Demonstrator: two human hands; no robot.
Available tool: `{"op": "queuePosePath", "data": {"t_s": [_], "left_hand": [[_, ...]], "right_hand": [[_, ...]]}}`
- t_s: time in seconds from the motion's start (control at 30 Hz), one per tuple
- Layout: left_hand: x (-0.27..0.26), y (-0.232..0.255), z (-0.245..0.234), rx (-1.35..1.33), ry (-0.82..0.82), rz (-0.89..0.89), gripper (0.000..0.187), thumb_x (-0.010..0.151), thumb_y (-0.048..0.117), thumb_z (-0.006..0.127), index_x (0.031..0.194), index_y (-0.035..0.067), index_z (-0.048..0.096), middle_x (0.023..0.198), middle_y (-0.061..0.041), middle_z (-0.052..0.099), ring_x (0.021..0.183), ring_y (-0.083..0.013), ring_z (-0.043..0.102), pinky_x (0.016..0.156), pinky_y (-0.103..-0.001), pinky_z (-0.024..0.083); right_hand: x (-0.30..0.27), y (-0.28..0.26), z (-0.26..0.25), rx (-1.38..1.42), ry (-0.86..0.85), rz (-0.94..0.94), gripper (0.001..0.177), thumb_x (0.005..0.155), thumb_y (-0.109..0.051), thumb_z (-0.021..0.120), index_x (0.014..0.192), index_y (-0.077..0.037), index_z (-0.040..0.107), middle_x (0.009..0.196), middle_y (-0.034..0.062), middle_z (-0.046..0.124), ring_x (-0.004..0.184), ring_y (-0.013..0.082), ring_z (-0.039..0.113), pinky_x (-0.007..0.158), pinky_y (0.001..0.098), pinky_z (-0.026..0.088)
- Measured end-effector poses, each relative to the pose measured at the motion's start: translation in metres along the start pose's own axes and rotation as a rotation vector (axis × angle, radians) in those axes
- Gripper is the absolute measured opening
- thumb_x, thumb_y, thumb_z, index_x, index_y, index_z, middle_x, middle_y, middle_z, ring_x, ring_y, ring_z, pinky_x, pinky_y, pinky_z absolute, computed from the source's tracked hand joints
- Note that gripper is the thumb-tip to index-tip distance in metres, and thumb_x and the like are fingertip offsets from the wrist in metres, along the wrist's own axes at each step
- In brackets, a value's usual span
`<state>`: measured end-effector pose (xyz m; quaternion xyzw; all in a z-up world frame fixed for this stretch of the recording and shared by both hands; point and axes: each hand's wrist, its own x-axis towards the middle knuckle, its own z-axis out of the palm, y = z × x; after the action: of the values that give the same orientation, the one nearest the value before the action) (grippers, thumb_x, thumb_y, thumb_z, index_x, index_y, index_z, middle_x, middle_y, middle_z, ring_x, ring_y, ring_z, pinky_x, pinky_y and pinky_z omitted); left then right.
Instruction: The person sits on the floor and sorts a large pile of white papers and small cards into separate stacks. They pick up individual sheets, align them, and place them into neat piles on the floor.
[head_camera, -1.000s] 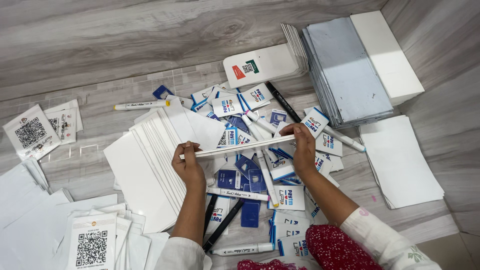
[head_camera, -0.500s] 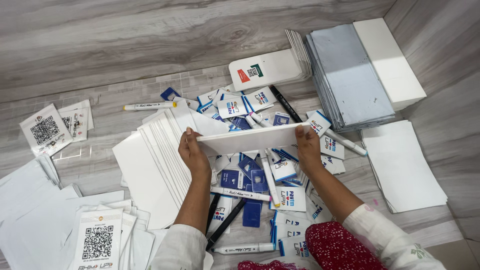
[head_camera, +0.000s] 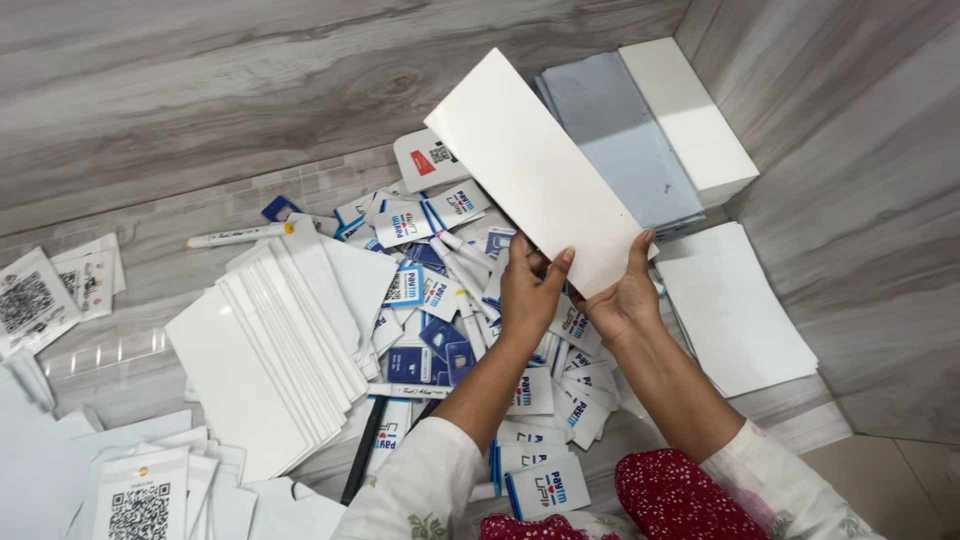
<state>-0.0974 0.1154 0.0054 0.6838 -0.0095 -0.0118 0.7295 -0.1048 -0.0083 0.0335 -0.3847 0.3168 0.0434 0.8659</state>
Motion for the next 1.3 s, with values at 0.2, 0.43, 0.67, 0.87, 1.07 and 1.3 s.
{"op": "queuePosePath", "data": {"t_s": [0.2, 0.43, 0.67, 0.87, 1.07, 1.3], "left_hand": [[0.046, 0.000, 0.063, -0.001, -0.159, -0.011, 0.058, 0.094, 0.018, 0.069, 0.142, -0.001, 0.044, 0.095, -0.018, 0.078, 0.082, -0.0191, 0.077, 0.069, -0.028, 0.058], [0.122, 0.000, 0.136, 0.112, -0.313, -0.174, 0.066, 0.090, 0.021, 0.072, 0.144, -0.003, 0.043, 0.091, -0.019, 0.076, 0.076, -0.0249, 0.077, 0.064, -0.035, 0.060], [0.125, 0.014, 0.173, 0.838, -0.277, 0.053, 0.067, 0.090, 0.050, 0.068, 0.141, 0.008, 0.059, 0.128, -0.015, 0.069, 0.126, -0.0367, 0.057, 0.107, -0.053, 0.043], [0.119, 0.010, 0.180, 1.028, -0.449, 0.182, 0.106, 0.071, 0.053, 0.084, 0.151, 0.002, 0.036, 0.148, -0.017, 0.049, 0.149, -0.0365, 0.027, 0.119, -0.059, 0.016], [0.129, -0.008, 0.196, 1.068, -0.358, 0.239, 0.099, 0.071, 0.043, 0.086, 0.151, 0.006, 0.040, 0.153, -0.008, 0.049, 0.151, -0.0308, 0.028, 0.122, -0.058, 0.016], [0.130, -0.011, 0.203, 1.055, -0.266, 0.259, 0.091, 0.074, 0.040, 0.084, 0.148, 0.006, 0.044, 0.152, -0.009, 0.051, 0.151, -0.0330, 0.029, 0.122, -0.063, 0.009]], "right_hand": [[0.006, -0.037, -0.053, -0.006, 0.003, -0.113, 0.063, 0.100, -0.060, 0.023, 0.146, -0.021, 0.041, 0.142, 0.0055, 0.056, 0.125, 0.0202, 0.058, 0.095, 0.0469, 0.047], [0.035, -0.078, -0.104, -0.207, 0.029, -0.378, 0.053, 0.107, -0.047, 0.045, 0.136, -0.003, 0.050, 0.114, 0.0098, 0.059, 0.095, 0.0195, 0.057, 0.078, 0.0371, 0.048], [0.106, -0.118, -0.144, -0.071, 0.086, -0.382, 0.038, 0.107, -0.039, 0.052, 0.119, -0.003, 0.055, 0.102, 0.0074, 0.062, 0.085, 0.0176, 0.061, 0.072, 0.0331, 0.051], [0.153, -0.129, -0.159, -0.085, 0.071, -0.373, 0.038, 0.108, -0.038, 0.054, 0.116, -0.001, 0.058, 0.101, 0.0113, 0.065, 0.081, 0.0194, 0.060, 0.070, 0.0349, 0.052], [0.151, -0.133, -0.156, -0.085, 0.187, -0.400, 0.038, 0.107, -0.035, 0.057, 0.122, 0.000, 0.054, 0.113, 0.0154, 0.058, 0.094, 0.0258, 0.066, 0.083, 0.0431, 0.059], [0.128, -0.131, -0.160, -0.003, 0.121, -0.452, 0.063, 0.104, -0.014, 0.045, 0.156, 0.001, 0.013, 0.148, 0.0241, 0.042, 0.129, 0.0371, 0.057, 0.109, 0.0472, 0.052]]}}
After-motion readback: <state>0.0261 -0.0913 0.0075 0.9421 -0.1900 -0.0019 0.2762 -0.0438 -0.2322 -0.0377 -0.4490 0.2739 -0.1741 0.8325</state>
